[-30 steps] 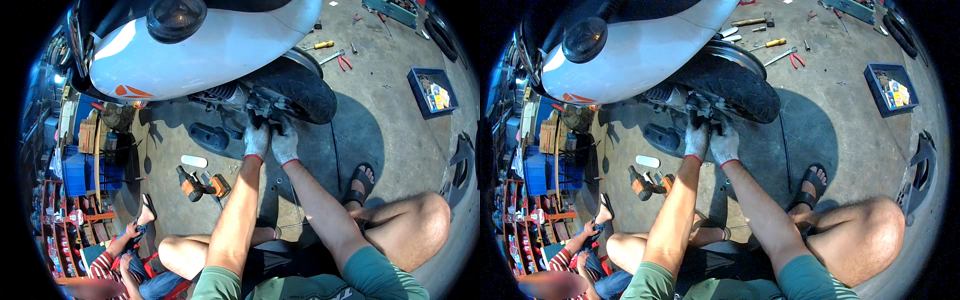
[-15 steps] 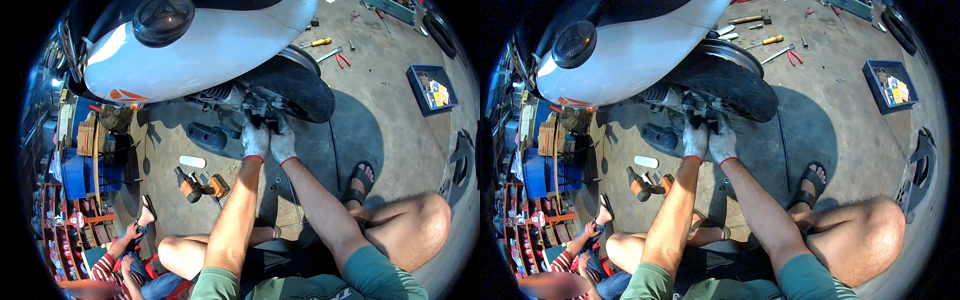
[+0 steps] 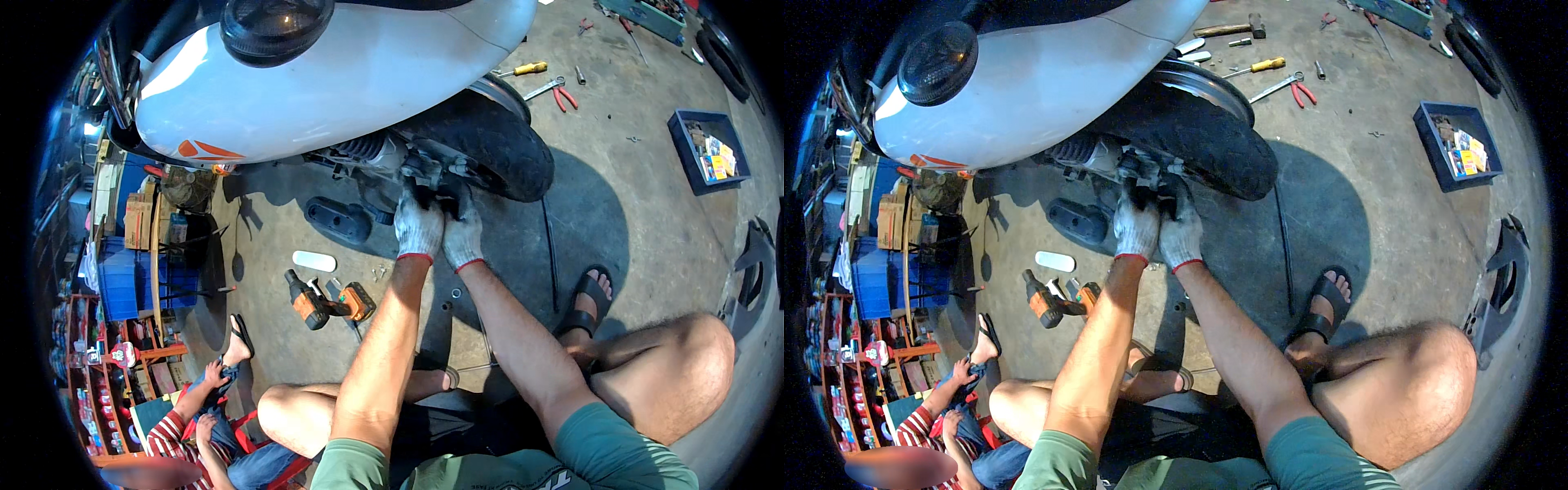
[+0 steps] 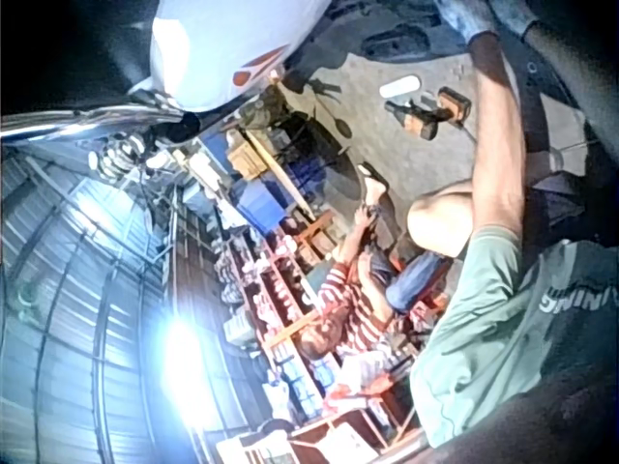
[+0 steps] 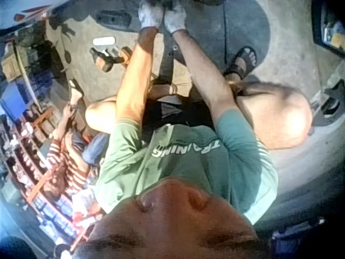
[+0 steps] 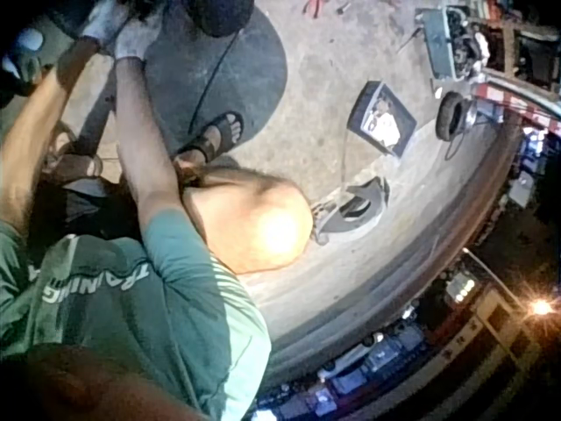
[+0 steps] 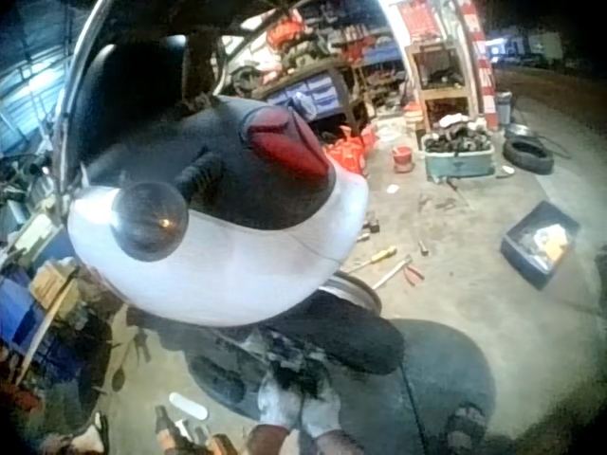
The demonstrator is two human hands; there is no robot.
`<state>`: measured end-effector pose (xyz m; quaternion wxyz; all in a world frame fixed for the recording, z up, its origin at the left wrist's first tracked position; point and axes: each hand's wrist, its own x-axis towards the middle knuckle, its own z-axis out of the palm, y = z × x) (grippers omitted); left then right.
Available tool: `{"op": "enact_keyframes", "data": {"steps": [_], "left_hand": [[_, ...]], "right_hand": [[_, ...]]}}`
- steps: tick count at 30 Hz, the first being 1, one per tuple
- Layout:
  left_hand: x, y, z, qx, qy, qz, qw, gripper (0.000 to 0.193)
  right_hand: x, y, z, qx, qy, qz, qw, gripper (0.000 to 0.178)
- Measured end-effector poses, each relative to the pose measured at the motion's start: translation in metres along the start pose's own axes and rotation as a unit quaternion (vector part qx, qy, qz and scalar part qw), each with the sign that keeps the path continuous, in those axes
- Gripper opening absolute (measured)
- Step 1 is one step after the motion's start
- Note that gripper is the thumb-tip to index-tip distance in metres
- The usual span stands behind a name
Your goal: The person removes a motorcycle wheel by hand using a metal bar to pry the tire from the rim and then uses an electric drill to unscrew components.
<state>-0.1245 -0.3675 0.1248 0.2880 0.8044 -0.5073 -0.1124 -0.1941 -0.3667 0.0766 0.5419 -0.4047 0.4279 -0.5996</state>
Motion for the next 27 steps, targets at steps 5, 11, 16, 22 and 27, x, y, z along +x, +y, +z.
{"op": "enact_keyframes", "data": {"steps": [5, 11, 16, 22, 27], "left_hand": [[0.002, -0.001, -0.009, -0.003, -0.032, 0.016, 0.999, 0.045], [0.001, 0.006, -0.009, 0.075, -0.005, -0.025, 0.997, 0.042], [0.000, -0.004, -0.011, 0.043, -0.017, 0.006, 0.999, 0.051], [0.004, -0.002, -0.010, 0.097, -0.028, 0.007, 0.995, 0.048], [0.000, -0.004, -0.008, 0.090, 0.017, 0.044, 0.995, 0.042]], "right_hand": [[-0.007, 0.002, 0.001, -0.084, -0.001, 0.015, 0.996, 0.050], [-0.008, 0.003, -0.001, -0.130, 0.004, 0.037, 0.991, 0.050], [-0.011, 0.000, 0.002, -0.075, -0.020, 0.036, 0.996, 0.052], [-0.005, -0.009, 0.004, -0.026, 0.001, 0.064, 0.998, 0.050], [-0.011, -0.015, 0.002, -0.097, 0.012, 0.051, 0.994, 0.049]]}}
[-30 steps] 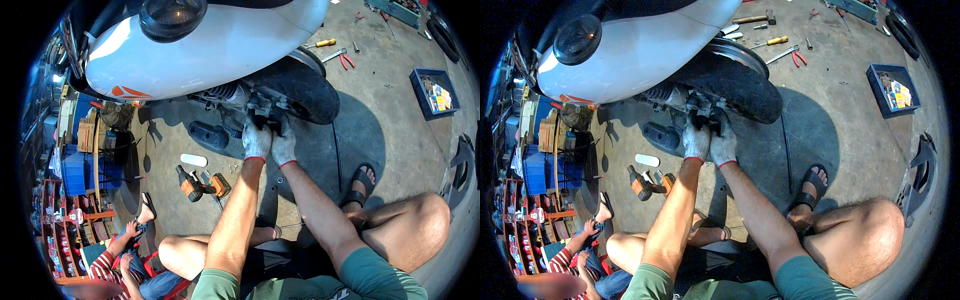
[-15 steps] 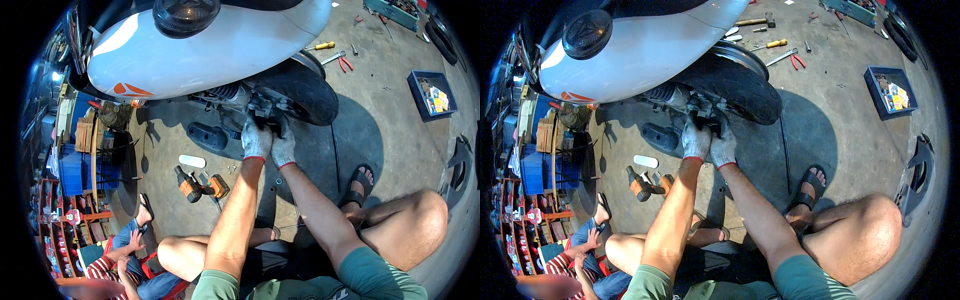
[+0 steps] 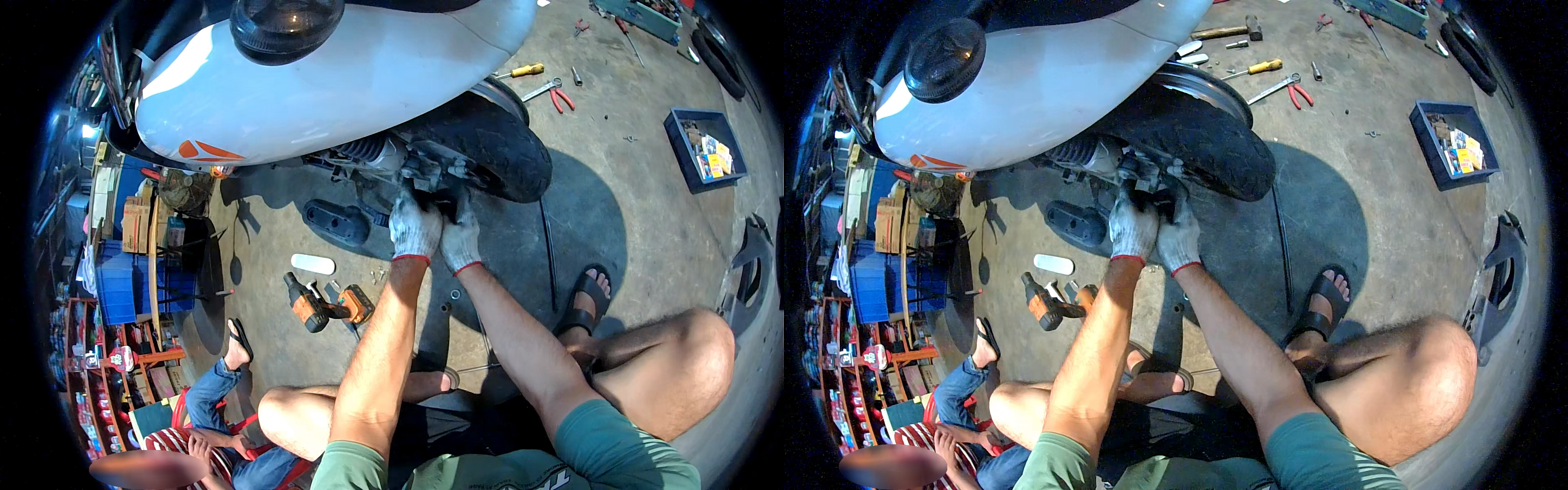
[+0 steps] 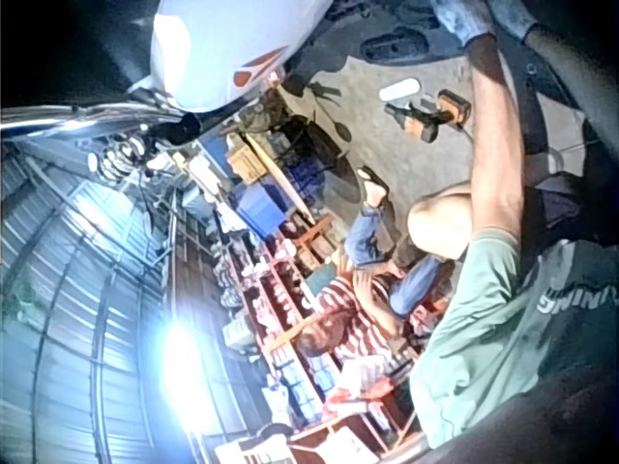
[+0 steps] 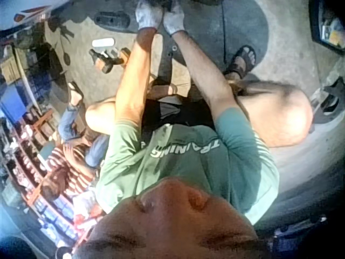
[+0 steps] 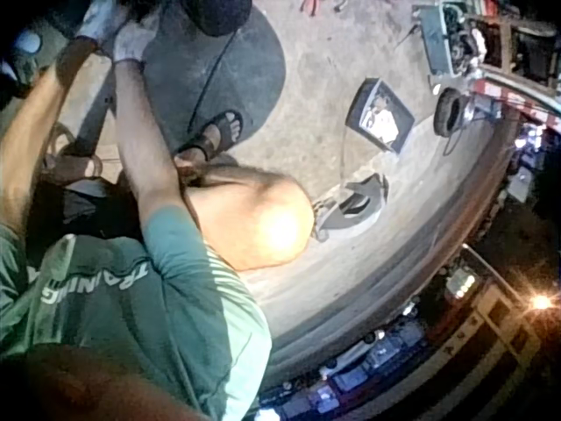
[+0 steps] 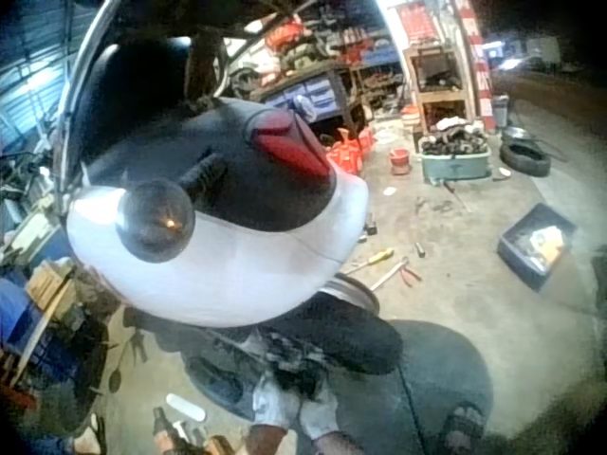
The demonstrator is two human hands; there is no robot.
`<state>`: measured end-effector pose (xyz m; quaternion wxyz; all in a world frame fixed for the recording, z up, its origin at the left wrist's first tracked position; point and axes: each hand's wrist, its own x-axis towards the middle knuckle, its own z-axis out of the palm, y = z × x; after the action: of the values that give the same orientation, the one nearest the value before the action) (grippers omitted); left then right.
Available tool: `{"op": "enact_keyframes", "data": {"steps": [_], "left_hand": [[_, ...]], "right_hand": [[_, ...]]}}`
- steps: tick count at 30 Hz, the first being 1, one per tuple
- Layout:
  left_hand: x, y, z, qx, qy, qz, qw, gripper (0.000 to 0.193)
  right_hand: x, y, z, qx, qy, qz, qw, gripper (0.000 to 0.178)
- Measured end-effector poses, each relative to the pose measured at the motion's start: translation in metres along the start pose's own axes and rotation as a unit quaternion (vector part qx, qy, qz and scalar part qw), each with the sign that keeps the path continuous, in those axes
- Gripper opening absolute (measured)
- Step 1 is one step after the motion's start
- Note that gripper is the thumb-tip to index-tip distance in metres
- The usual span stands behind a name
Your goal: The person removes a motorcycle wheel by hand using a metal bar to pry the tire from the rim and then uses an electric drill to unscrew components.
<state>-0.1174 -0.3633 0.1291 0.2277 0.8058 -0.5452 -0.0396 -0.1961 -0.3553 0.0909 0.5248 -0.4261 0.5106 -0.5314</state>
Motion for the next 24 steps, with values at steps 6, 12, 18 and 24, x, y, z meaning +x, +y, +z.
{"op": "enact_keyframes", "data": {"steps": [6, 12, 18, 24], "left_hand": [[0.001, 0.013, -0.003, 0.007, -0.041, -0.023, 0.999, 0.053], [-0.001, 0.014, -0.009, 0.031, -0.047, -0.017, 0.998, 0.049], [-0.001, 0.017, -0.013, 0.037, -0.060, -0.034, 0.997, 0.053], [-0.009, 0.001, -0.007, -0.067, -0.048, -0.014, 0.997, 0.049]], "right_hand": [[0.012, 0.020, 0.001, 0.047, -0.018, -0.011, 0.999, 0.049], [0.008, 0.025, 0.006, 0.123, -0.007, -0.013, 0.992, 0.049], [0.010, 0.014, 0.001, 0.060, -0.012, 0.003, 0.998, 0.046], [0.007, -0.008, -0.002, 0.054, 0.016, -0.037, 0.998, 0.038]]}}
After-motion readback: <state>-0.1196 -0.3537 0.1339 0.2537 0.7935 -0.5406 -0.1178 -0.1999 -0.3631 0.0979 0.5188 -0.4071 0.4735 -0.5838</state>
